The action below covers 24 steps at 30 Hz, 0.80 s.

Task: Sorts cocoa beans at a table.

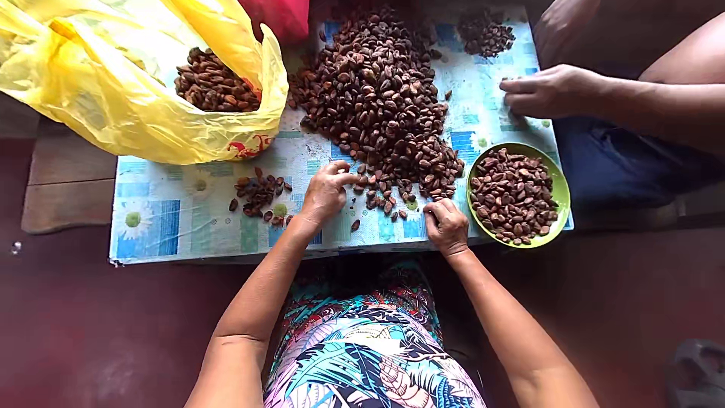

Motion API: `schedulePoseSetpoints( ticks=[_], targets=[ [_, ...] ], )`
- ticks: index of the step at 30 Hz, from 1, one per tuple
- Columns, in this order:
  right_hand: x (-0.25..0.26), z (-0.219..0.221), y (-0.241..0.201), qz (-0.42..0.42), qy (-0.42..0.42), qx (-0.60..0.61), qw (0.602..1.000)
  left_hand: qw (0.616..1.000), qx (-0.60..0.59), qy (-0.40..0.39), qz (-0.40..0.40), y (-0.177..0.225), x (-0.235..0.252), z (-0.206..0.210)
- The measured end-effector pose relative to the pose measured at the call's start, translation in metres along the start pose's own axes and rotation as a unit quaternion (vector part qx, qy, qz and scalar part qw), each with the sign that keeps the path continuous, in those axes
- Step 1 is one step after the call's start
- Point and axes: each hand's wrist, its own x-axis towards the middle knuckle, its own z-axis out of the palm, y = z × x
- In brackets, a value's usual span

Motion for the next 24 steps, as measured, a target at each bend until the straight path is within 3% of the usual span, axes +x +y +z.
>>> schedulePoseSetpoints(
  ticks=[4,11,16,20,24],
  targets=[
    [-0.001,0.001,0.000,0.002,-0.005,-0.006,1.000,0.997,-0.003,0.059,-0.043,-0.011,-0.003,-0.009],
    [0.000,0.001,0.000,0.005,-0.004,-0.004,1.000,1.000,0.028,0.006,0.007,0.003,0.000,0.009],
    [0.000,0.002,0.002,-0.002,0.008,-0.005,1.000,0.997,0.023,0.039,-0.067,0.000,-0.002,-0.009],
    [0.000,0.002,0.001,0.001,0.009,-0.004,1.000,0.995,0.014,-0.045,-0.084,0.000,0.013,-0.004],
    [0.001,0.001,-0.001,0.005,0.011,-0.005,1.000,0.967,0.076,-0.190,-0.153,0.026,0.038,-0.009]
  ],
)
